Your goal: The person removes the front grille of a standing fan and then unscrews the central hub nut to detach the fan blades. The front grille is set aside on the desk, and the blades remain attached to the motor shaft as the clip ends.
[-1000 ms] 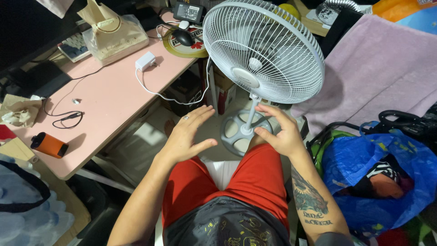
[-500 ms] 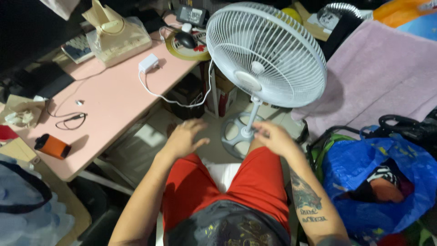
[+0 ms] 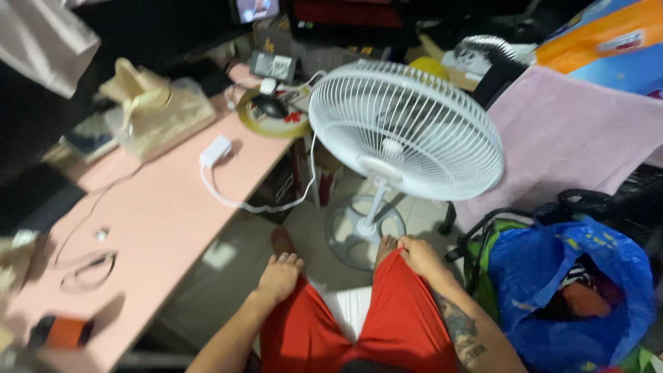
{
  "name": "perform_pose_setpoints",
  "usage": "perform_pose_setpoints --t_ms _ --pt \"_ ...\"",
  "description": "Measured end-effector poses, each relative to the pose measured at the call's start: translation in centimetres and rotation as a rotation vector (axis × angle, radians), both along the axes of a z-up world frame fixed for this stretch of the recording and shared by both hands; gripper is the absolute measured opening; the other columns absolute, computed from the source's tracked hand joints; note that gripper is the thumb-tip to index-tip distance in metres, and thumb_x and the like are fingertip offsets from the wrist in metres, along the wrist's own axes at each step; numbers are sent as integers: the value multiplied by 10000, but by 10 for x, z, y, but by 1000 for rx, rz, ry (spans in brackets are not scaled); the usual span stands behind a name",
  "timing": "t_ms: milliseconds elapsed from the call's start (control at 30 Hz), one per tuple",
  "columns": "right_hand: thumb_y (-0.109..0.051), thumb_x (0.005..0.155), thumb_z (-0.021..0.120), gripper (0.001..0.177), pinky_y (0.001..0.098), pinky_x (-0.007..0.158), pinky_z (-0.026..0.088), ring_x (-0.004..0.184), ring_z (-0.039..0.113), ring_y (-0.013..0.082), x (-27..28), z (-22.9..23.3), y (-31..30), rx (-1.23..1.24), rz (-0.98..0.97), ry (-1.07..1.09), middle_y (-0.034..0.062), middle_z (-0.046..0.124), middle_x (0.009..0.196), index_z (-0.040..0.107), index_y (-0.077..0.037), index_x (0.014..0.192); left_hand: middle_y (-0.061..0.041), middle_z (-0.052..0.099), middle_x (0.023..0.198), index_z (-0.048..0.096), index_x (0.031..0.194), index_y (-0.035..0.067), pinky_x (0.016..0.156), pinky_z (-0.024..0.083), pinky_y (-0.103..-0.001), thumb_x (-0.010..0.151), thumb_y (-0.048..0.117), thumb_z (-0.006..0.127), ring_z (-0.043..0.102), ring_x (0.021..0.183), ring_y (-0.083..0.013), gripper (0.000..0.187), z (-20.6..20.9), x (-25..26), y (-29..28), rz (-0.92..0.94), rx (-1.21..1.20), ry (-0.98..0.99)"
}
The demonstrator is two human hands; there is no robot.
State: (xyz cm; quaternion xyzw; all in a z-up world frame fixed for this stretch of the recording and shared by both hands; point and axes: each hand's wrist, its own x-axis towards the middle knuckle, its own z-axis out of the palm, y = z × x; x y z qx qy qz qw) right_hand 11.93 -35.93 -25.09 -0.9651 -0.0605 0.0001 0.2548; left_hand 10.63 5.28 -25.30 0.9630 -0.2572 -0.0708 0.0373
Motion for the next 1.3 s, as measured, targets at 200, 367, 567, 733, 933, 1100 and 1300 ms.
perform_pose_setpoints --t_ms 200,367,567,733,933,1100,1300 --pt "-154 932 626 108 523 798 538 903 681 436 35 -3 0 -127 -241 -106 208 704 950 632 -66 996 -124 644 1198 598 1157 93 981 473 -420 924 85 475 619 1124 -289 263 -10 66 14 107 -90 -178" --pt "-175 854 691 113 494 809 546 931 693 398 40 -8 -1 -249 -143 160 173 731 962 710 -113 947 -174 686 1223 639 1189 83 1020 466 -495 1040 214 433 647 1160 -354 286 -18 114 0 400 -141 158" --pt "-183 807 786 406 357 812 575 904 736 234 37 52 41 166 104 115 103 769 1017 711 -112 1200 -186 718 1147 693 1141 80 928 517 -479 941 297 635 672 1087 -386 300 55 117 -51 70 83 413" --pt "-124 865 748 334 357 876 571 1004 745 252 -6 201 59 420 280 -180 114 751 1146 697 -66 1190 -148 732 971 726 984 66 748 556 -436 870 257 718 701 868 -352 222 176 83 -100 -199 -760 -77" --pt "-49 880 753 130 330 846 591 951 748 240 -41 296 52 387 257 -935 124 755 1045 713 -29 1002 -157 687 892 670 1025 12 687 534 -416 884 217 754 664 737 -329 263 238 110 -85 301 -1115 -460" --pt "48 946 667 118 298 828 541 923 700 228 -35 334 8 473 -41 -1163 142 739 1077 682 1 1053 -233 650 1154 634 1273 19 889 448 -549 870 269 761 607 1062 -428 491 216 158 2 523 -564 -870" --pt "-6 913 760 228 372 995 562 1111 708 296 -6 360 9 266 165 -1054 157 716 1185 706 -10 1134 -270 557 1388 529 1382 37 1051 353 -640 890 386 642 476 1341 -461 613 177 182 77 876 -159 -422"
